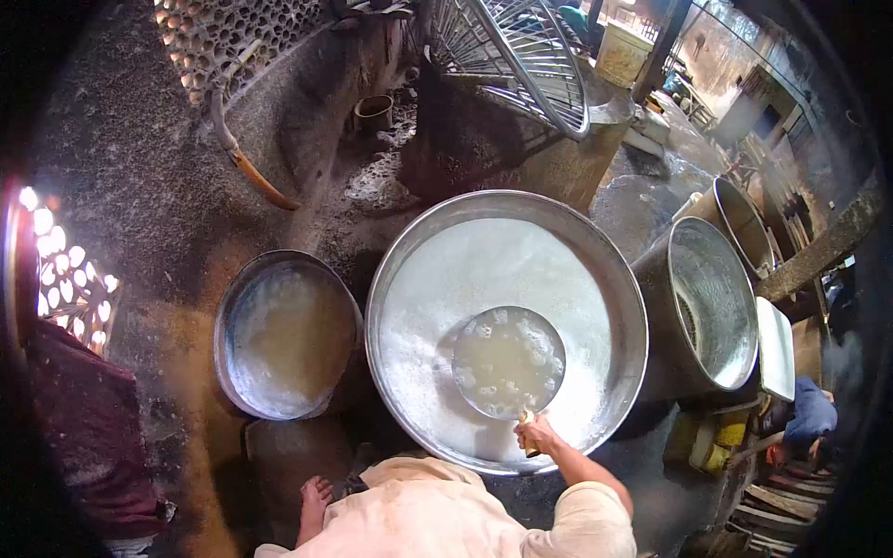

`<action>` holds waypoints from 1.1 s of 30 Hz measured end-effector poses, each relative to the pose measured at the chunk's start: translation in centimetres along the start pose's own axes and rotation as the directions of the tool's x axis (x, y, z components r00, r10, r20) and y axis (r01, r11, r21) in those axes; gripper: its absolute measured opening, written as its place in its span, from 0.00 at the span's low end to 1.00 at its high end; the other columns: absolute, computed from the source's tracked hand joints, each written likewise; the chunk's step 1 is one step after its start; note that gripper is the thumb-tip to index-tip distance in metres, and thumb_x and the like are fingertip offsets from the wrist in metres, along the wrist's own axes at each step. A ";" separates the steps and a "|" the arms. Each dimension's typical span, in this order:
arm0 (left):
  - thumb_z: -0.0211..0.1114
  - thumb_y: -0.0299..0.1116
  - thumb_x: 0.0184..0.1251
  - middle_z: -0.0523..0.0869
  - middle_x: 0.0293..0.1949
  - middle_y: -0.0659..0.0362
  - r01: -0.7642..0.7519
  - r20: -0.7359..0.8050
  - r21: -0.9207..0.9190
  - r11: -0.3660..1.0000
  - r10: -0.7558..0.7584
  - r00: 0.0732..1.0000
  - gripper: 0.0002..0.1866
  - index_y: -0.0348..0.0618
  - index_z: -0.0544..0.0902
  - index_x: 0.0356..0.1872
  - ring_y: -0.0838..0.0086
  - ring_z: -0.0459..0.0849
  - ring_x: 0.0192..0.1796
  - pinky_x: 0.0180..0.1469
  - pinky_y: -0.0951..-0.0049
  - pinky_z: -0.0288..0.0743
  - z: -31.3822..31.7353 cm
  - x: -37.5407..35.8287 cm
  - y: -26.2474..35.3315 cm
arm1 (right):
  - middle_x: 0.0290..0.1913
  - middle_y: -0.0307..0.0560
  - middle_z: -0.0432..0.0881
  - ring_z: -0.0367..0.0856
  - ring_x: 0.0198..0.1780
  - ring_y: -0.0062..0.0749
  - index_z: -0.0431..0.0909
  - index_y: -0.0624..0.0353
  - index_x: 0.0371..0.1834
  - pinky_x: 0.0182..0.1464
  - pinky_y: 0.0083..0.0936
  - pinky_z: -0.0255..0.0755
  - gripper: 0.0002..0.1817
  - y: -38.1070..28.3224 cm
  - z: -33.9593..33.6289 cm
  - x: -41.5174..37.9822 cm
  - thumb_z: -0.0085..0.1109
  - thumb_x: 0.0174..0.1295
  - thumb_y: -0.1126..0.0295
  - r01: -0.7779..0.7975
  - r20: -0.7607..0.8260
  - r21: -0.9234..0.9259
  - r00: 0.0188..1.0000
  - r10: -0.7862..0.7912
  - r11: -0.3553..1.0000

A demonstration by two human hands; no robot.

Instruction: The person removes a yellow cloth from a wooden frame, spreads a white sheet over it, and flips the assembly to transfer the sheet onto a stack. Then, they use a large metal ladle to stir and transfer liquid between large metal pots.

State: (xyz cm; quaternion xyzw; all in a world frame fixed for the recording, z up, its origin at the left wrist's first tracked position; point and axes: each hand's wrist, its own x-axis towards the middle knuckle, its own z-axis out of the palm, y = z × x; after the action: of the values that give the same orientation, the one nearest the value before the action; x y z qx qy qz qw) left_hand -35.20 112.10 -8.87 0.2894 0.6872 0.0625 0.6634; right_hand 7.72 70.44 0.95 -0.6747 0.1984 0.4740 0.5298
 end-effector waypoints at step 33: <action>0.59 0.45 0.61 0.81 0.38 0.57 -0.191 0.056 -0.490 0.851 0.250 0.967 0.18 0.48 0.73 0.48 0.69 0.79 0.31 0.33 0.69 0.75 -9.6 -0.5 -4.5 | 0.18 0.40 0.69 0.67 0.14 0.21 0.72 0.61 0.29 0.14 0.19 0.63 0.06 -16.1 36.5 2.1 0.60 0.56 0.72 0.157 0.740 -0.088 0.671 -0.041 0.984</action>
State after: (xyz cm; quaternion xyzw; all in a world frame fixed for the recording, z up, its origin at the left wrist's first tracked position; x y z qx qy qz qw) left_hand -45.68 111.04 -9.51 0.1959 0.5721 0.2897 0.7419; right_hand 5.44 109.68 8.08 -0.4733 -0.1032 0.6885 0.5398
